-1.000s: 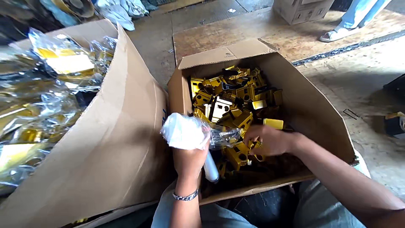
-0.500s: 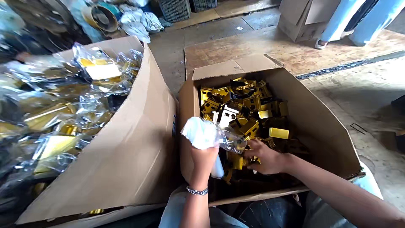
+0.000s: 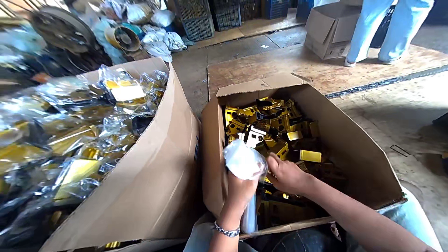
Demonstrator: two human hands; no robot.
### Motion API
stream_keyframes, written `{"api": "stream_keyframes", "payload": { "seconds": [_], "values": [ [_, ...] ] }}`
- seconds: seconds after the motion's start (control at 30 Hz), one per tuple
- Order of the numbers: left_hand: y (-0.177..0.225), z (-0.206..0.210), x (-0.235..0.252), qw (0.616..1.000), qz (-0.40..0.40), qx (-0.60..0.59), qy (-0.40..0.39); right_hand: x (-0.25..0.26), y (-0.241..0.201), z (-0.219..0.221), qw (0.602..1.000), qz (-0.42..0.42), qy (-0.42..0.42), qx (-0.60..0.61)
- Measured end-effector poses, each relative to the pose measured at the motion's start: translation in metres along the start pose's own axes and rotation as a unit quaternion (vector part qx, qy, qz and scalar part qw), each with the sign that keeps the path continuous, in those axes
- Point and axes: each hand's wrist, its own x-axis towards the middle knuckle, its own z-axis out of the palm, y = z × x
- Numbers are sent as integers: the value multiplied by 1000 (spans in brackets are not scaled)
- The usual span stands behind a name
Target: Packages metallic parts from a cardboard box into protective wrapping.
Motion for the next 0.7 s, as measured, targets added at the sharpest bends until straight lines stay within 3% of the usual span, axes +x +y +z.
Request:
{"api": "stream_keyframes", "payload": {
  "seconds": [0.1, 0.17, 0.23, 0.3, 0.43, 0.6, 0.7],
  "values": [
    [-20, 1, 4, 991, 89, 98, -13, 14, 6, 6, 993, 12, 73, 90],
    [-27, 0, 13, 975, 154, 150, 51, 16, 2, -5, 971, 64, 19, 229],
    [-24, -3, 20, 978, 133, 117, 107, 10, 2, -13, 938, 75, -2, 338],
    [-24, -4, 22, 983, 126, 41, 124, 3, 4, -10, 918, 62, 64, 385],
    [-14, 1, 5, 992, 113, -32, 48, 4, 14, -2, 882, 61, 171, 435],
    [-5, -11, 4, 981, 65, -179, -25, 5, 25, 7, 862, -10, 139, 488],
    [-5, -14, 5, 969, 35, -243, -37, 5, 23, 5, 854, -58, 78, 511]
  ]
}}
